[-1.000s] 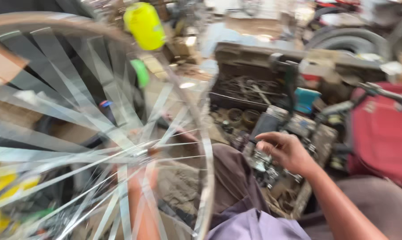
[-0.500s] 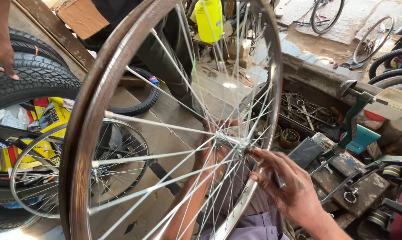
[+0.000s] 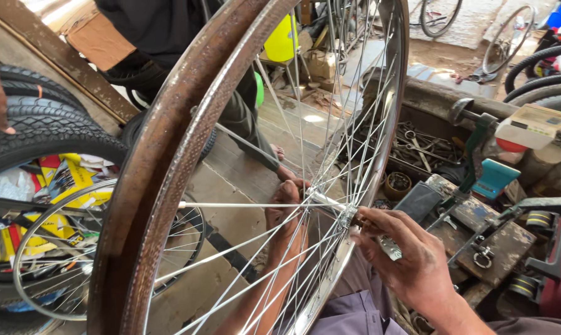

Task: The person repairs a bicycle wheel by manually threading spokes into the hub and using a hand tool to apply oil or lubricant to the hub components while seated at a workbench.

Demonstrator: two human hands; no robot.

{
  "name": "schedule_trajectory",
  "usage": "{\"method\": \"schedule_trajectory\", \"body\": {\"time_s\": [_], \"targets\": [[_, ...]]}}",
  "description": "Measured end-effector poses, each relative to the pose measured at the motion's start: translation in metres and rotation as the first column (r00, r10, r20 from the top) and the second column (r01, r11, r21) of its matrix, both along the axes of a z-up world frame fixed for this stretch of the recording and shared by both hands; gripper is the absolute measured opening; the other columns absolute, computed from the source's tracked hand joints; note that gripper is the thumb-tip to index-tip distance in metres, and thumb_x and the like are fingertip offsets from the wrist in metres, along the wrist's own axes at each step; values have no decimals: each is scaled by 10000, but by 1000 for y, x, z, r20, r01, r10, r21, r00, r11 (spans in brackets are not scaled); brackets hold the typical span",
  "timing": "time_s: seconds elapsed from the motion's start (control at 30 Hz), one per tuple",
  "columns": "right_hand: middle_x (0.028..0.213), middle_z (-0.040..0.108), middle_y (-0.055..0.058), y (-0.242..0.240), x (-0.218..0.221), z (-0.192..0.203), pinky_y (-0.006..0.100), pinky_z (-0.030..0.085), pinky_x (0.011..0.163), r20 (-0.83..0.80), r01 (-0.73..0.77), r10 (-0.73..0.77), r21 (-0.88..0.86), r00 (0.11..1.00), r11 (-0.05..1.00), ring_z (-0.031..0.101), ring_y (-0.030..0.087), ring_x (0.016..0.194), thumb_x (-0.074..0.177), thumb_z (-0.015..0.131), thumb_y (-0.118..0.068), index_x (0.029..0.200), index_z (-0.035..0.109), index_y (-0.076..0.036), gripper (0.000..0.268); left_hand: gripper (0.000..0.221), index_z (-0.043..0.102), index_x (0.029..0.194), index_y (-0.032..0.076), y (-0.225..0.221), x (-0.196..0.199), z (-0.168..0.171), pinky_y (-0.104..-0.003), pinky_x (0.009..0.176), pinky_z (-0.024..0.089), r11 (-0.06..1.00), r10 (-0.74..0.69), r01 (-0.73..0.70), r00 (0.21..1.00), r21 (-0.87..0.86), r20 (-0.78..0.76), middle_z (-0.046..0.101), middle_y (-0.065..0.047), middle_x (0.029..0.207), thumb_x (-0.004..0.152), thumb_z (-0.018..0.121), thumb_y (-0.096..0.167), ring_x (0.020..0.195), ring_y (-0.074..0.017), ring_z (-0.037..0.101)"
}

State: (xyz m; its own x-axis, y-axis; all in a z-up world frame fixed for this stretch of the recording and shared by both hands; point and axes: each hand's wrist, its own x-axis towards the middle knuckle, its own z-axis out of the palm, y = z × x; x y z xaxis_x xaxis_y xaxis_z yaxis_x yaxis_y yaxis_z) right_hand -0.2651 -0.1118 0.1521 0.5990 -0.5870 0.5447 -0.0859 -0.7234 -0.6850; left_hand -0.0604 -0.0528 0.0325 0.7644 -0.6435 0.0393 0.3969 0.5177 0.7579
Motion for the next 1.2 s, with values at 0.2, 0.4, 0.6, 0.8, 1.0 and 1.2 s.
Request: {"method": "schedule_trajectory", "body": {"time_s": [0.2,0.4,0.6,0.8,1.0,1.2], "targets": [[1096,738,100,5,1,1,289,616,762,41,58,-58,-11,997,998,764,166,897,776,801,-28,1116,719,-48,350,194,720,1085,-55,-13,0,7,-186,680,451,991,35,-17,990,-133,135,665,-34,850,1008,710,123,740,-54,573],[1071,736,116,3,0,0,290,604,762,90,62,-54,-86,994,994,751,190,948,793,823,-64,1113,706,-37,342,202,726,1108,-56,-9,-7,21,-176,726,505,975,-35,49,997,-217,67,687,-20,891,1010,722,120,789,-54,631],[1020,752,79,3,-3,2,257,643,724,30,78,-81,90,996,993,777,150,843,794,827,-93,1079,729,-40,306,213,726,1168,-67,1,-9,29,-233,836,557,959,-154,159,987,-234,41,722,-100,986,1048,735,109,914,-139,695],[934,759,83,-2,-14,11,306,583,632,-152,99,-106,-50,983,994,764,194,767,767,820,-169,1082,732,-27,357,323,706,1214,90,4,-13,52,-286,882,598,972,-194,162,961,-169,-199,733,-92,1007,909,698,196,953,-160,728],[919,768,69,-3,-13,5,323,576,632,-133,103,-109,-53,985,993,760,208,749,795,798,-149,1064,735,-42,297,275,700,1097,-14,1,-8,19,-305,863,585,957,-246,210,954,-201,-170,746,-122,1036,963,732,225,954,-178,720],[910,730,87,1,-15,-8,295,606,647,-91,89,-85,44,992,995,768,156,772,785,798,-187,1248,664,-13,513,305,703,1167,-39,-12,-2,-23,-287,719,538,925,-105,3,963,380,249,726,-118,983,1048,712,241,828,-161,654]]}}
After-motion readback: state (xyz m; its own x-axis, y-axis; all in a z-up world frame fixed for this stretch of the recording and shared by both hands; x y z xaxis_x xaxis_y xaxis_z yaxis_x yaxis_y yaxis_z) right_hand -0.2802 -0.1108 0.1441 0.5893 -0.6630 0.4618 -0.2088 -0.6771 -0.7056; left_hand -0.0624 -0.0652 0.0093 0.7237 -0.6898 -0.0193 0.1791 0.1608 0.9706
